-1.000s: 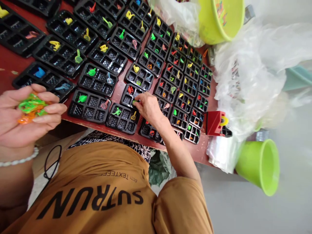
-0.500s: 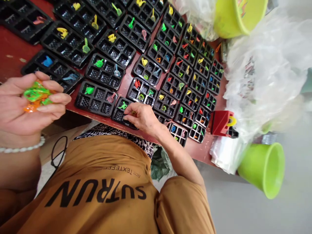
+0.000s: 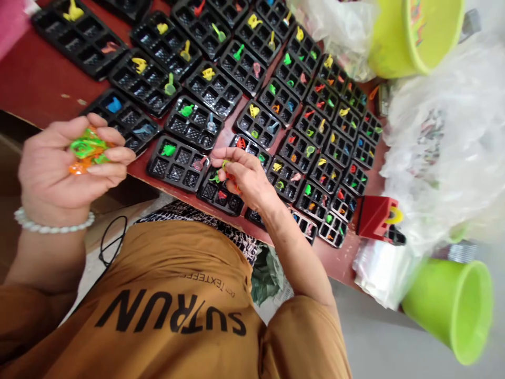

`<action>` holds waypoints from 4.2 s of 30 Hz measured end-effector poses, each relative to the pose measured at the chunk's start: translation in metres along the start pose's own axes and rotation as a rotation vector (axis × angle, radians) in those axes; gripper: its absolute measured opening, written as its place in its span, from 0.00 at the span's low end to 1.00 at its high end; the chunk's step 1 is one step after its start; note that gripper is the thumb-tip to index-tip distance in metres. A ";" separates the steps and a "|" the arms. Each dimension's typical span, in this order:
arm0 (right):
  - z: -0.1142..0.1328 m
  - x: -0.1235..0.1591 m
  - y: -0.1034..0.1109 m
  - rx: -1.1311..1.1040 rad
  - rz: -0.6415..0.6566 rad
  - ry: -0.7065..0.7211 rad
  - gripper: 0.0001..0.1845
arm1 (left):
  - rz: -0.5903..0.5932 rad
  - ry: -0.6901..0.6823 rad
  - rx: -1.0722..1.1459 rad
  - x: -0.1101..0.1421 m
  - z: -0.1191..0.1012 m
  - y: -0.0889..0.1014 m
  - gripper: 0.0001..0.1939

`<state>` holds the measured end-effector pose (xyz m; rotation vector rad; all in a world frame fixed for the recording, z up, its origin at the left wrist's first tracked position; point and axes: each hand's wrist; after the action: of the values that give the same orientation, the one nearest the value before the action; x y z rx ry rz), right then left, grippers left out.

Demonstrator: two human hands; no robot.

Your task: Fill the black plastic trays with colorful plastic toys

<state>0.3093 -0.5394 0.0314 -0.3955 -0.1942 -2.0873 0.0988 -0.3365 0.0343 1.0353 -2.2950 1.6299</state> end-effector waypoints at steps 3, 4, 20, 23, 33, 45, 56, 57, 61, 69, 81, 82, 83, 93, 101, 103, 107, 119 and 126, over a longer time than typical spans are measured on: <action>0.007 -0.015 -0.028 0.128 0.112 0.086 0.14 | -0.002 -0.010 0.000 -0.001 -0.004 0.000 0.16; 0.009 -0.019 -0.037 0.204 0.150 0.124 0.13 | -0.007 -0.014 0.001 -0.001 -0.006 0.000 0.17; 0.010 -0.050 -0.046 0.249 0.114 0.193 0.15 | -0.030 -0.060 0.056 -0.005 -0.025 0.017 0.19; 0.017 -0.070 -0.032 0.066 -0.012 0.165 0.17 | -0.027 -0.065 0.065 -0.005 -0.027 0.017 0.19; 0.007 -0.107 -0.036 0.438 0.068 0.480 0.12 | -0.029 -0.075 0.052 -0.004 -0.027 0.016 0.21; -0.002 -0.107 -0.029 0.562 -0.010 0.597 0.19 | -0.008 -0.070 0.049 -0.007 -0.027 0.014 0.18; 0.007 -0.097 -0.020 0.573 -0.010 0.598 0.19 | -0.043 -0.050 0.088 -0.007 -0.029 0.015 0.15; 0.011 -0.099 -0.017 0.521 -0.060 0.594 0.18 | -0.038 -0.050 0.086 -0.007 -0.029 0.016 0.15; 0.027 -0.123 0.004 0.340 -0.266 0.562 0.14 | -0.014 -0.058 0.081 -0.009 -0.029 0.018 0.14; 0.026 -0.166 0.019 0.415 -0.311 0.563 0.10 | 0.029 -0.049 0.084 -0.018 -0.031 0.010 0.14; 0.044 -0.193 0.056 -0.057 -0.496 0.405 0.26 | 0.008 -0.148 0.113 -0.026 -0.057 0.011 0.11; 0.049 -0.200 0.070 -0.104 -0.510 0.375 0.28 | 0.006 -0.144 0.120 -0.026 -0.056 0.012 0.10; 0.055 -0.205 0.083 -0.124 -0.496 0.354 0.28 | 0.002 -0.138 0.128 -0.026 -0.055 0.013 0.10; 0.068 -0.202 0.094 -0.120 -0.266 0.325 0.13 | -0.002 -0.128 0.093 -0.025 -0.055 0.019 0.10; 0.067 -0.195 0.070 -0.164 -0.348 0.320 0.18 | -0.026 -0.124 0.131 -0.035 -0.063 0.021 0.07; 0.067 -0.197 0.072 -0.101 -0.342 0.332 0.22 | -0.040 -0.145 0.132 -0.040 -0.067 0.021 0.08; 0.066 -0.203 0.074 0.004 -0.365 0.334 0.20 | -0.049 -0.177 0.133 -0.049 -0.075 0.024 0.09; 0.058 -0.212 0.080 0.332 -0.508 0.395 0.16 | -0.044 -0.202 0.131 -0.053 -0.079 0.037 0.11; 0.063 -0.219 0.087 0.030 -0.554 0.384 0.10 | 0.004 -0.314 0.050 -0.071 -0.081 0.054 0.15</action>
<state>0.5017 -0.3903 0.0104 0.1013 -0.1120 -2.6515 0.0981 -0.2242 -0.0086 1.3879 -2.4548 1.6338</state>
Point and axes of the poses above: each hand's wrist, its own x-axis away from the middle knuckle, its own y-axis out of the back of the hand, z = x × y, and after that the axes turned 3 degrees about -x, right-handed
